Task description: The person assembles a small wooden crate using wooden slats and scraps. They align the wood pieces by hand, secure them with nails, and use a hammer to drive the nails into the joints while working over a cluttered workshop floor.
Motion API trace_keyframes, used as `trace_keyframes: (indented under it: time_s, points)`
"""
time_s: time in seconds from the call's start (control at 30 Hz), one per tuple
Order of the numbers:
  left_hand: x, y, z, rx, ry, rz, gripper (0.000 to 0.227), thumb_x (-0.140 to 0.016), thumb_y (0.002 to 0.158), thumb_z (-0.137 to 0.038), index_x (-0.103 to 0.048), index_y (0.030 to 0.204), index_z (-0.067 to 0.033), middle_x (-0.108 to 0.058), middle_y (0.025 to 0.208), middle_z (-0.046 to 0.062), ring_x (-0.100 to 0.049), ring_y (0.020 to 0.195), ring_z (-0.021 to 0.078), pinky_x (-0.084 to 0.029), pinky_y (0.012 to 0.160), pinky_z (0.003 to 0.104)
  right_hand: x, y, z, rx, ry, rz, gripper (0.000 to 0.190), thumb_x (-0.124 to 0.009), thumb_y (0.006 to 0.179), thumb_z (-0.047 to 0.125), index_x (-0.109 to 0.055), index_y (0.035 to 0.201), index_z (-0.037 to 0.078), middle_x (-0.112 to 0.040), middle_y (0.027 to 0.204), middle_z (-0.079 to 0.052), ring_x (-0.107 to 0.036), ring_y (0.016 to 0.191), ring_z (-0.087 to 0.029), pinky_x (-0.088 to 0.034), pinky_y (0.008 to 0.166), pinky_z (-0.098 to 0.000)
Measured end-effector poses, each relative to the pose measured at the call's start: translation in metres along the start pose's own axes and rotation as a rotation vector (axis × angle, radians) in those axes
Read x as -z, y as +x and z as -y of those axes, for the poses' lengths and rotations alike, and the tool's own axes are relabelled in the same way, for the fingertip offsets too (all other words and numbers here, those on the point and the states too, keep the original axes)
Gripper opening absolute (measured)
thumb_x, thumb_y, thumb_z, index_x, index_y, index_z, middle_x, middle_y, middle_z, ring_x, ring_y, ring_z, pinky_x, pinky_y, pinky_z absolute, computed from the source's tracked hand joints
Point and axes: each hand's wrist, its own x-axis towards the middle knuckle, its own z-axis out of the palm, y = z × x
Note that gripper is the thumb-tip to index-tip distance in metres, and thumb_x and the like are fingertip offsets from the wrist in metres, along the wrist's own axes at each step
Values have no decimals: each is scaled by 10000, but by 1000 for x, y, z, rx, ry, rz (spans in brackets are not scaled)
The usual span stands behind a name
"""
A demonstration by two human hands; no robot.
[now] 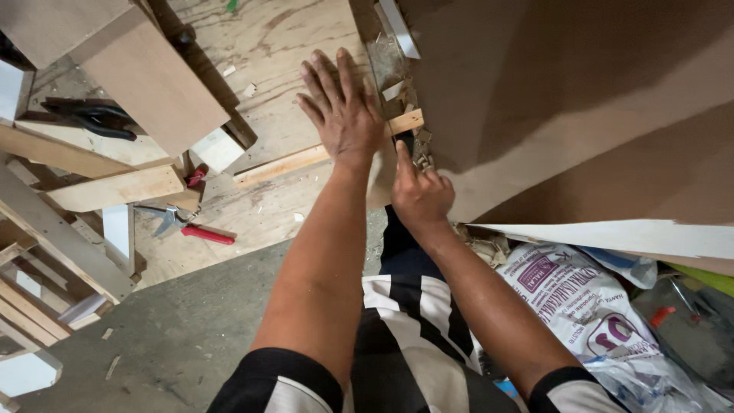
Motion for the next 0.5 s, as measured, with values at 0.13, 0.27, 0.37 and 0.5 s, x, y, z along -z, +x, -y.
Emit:
trace_keyframes:
  time_s: [0.13, 0.27, 0.37, 0.5]
  points:
    - [8, 3, 0, 28, -2, 135, 633, -327, 1128, -497, -86, 1675, -286, -16, 1750, 144, 36, 1610, 386, -17, 1282, 656, 0, 2, 1, 26, -99, 136, 505, -687, 838, 102, -729, 1341, 82, -675, 584, -25, -628, 496, -179, -456, 461, -363]
    - [18, 10, -4, 61, 29, 253, 638, -301, 1130, -491, -58, 1684, -288, 10, 1762, 125, 58, 1616, 377, 0, 1282, 647, -3, 14, 6, 47, -172, 101, 525, -694, 782, 150, -746, 1303, 109, -682, 598, -23, -647, 534, -202, -468, 506, -387]
    - [18, 8, -4, 49, 26, 243, 637, -305, 1129, -488, -65, 1680, -280, 10, 1756, 134, 53, 1612, 383, 4, 1282, 646, -2, 18, 4, 36, -157, 145, 548, -677, 757, 157, -741, 1299, 116, -711, 657, -37, -665, 551, -198, -487, 534, -390]
    - [13, 8, -4, 40, 10, 180, 637, -322, 1126, -473, -77, 1677, -268, 9, 1750, 133, 45, 1611, 375, 2, 1280, 651, -1, 14, -2, 42, -121, 200, 563, -664, 766, 114, -725, 1325, 97, -726, 682, -49, -671, 541, -195, -495, 534, -384]
